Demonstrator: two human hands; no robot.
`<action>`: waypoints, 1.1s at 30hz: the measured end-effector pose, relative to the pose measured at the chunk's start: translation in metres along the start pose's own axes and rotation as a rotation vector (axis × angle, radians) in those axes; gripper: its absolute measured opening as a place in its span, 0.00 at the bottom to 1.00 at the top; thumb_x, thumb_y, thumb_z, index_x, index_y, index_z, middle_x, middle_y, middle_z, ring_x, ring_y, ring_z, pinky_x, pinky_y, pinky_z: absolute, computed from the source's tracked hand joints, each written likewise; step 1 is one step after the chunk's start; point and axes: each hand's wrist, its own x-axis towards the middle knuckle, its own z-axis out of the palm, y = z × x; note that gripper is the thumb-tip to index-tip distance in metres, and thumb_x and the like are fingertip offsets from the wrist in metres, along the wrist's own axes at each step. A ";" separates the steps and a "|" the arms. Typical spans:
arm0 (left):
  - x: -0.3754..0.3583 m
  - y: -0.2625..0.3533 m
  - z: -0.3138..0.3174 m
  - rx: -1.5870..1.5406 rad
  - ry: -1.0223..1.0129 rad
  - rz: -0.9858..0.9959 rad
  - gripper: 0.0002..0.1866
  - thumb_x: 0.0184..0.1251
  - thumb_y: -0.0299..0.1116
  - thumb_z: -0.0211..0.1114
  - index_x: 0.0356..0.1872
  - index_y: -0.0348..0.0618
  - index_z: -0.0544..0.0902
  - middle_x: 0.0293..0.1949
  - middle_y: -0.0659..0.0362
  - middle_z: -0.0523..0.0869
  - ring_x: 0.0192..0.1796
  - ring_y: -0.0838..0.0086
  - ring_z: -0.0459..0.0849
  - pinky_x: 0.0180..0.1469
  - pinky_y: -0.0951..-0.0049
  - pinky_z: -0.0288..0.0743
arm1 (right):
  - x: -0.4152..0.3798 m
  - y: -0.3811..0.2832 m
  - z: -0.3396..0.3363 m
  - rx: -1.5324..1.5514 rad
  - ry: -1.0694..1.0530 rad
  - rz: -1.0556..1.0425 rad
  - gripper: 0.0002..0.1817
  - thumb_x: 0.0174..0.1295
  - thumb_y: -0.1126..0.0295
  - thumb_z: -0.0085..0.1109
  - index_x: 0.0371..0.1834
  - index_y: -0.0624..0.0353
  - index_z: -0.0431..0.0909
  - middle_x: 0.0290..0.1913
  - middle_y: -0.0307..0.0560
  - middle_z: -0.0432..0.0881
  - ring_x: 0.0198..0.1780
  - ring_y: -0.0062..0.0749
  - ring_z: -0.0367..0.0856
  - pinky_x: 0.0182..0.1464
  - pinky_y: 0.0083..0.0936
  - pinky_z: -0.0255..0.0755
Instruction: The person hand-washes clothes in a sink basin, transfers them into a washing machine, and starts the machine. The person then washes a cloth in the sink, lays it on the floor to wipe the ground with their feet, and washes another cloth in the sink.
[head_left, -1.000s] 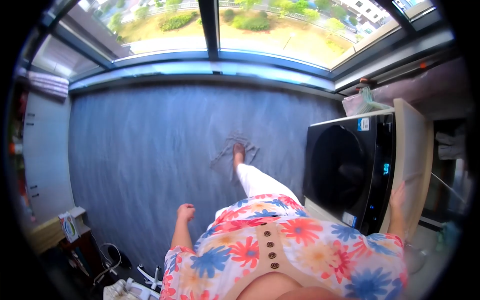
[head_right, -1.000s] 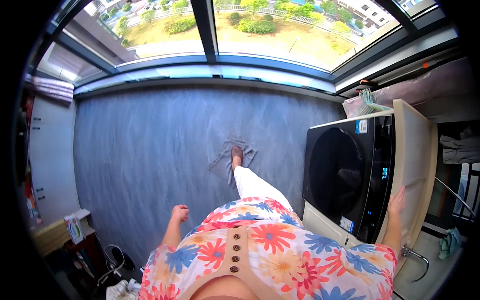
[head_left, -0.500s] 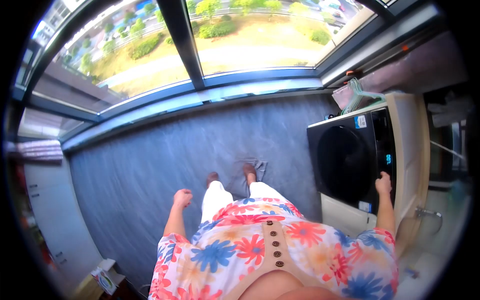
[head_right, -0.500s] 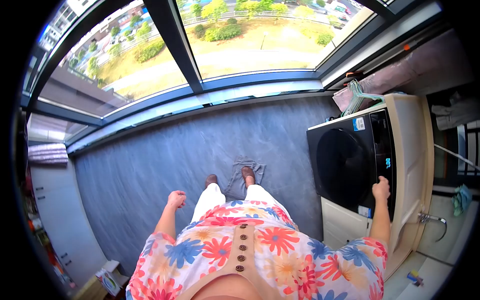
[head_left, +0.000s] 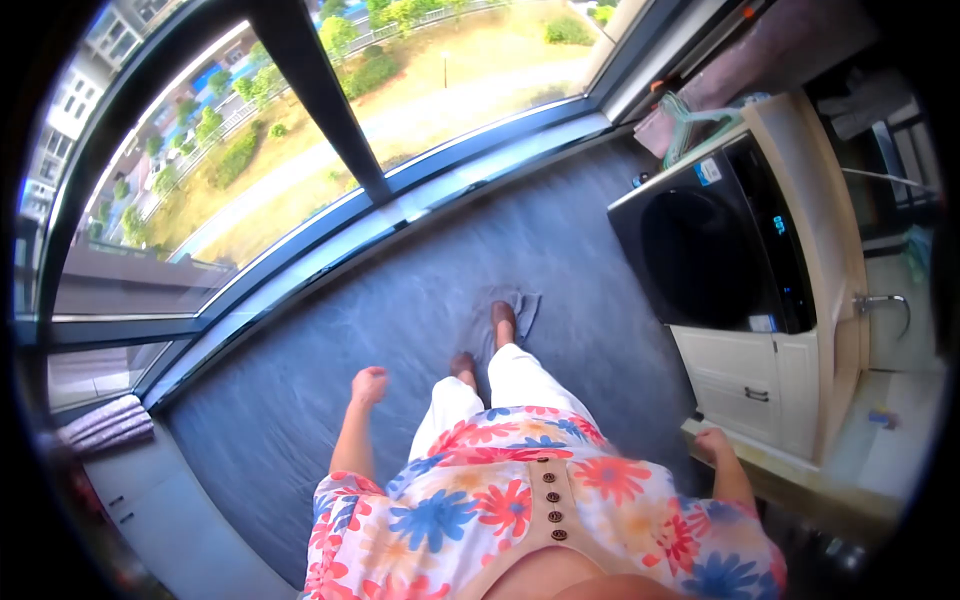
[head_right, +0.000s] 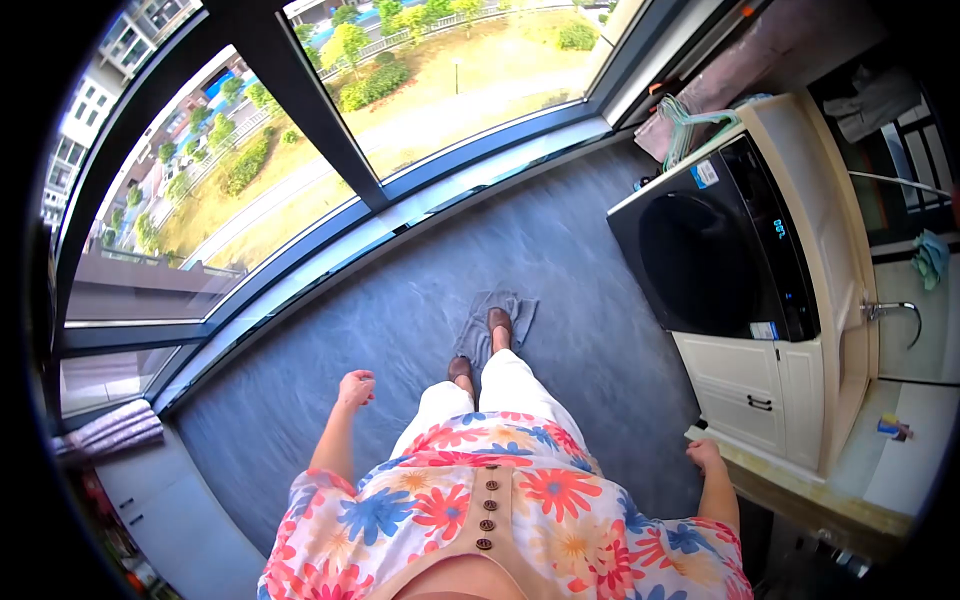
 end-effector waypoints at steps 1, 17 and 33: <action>0.011 -0.007 0.011 0.007 -0.020 0.028 0.15 0.49 0.32 0.59 0.41 0.47 0.81 0.24 0.59 0.83 0.25 0.76 0.82 0.28 0.75 0.75 | -0.015 -0.007 -0.002 0.030 -0.043 0.060 0.04 0.44 0.70 0.55 0.22 0.54 0.79 0.19 0.39 0.74 0.20 0.30 0.72 0.21 0.31 0.70; -0.047 -0.063 0.065 0.173 -0.125 -0.157 0.16 0.48 0.31 0.57 0.41 0.44 0.80 0.23 0.58 0.81 0.21 0.75 0.79 0.18 0.76 0.70 | 0.026 -0.056 -0.026 0.292 -0.110 -0.317 0.10 0.55 0.71 0.51 0.41 0.53 0.75 0.22 0.34 0.74 0.20 0.19 0.66 0.19 0.21 0.60; -0.115 0.045 0.269 0.018 -0.120 -0.221 0.19 0.51 0.27 0.55 0.48 0.38 0.75 0.27 0.59 0.79 0.24 0.76 0.79 0.20 0.77 0.68 | 0.239 0.088 -0.381 0.031 1.142 -0.892 0.24 0.56 0.61 0.55 0.56 0.57 0.69 0.52 0.53 0.74 0.56 0.42 0.71 0.56 0.30 0.63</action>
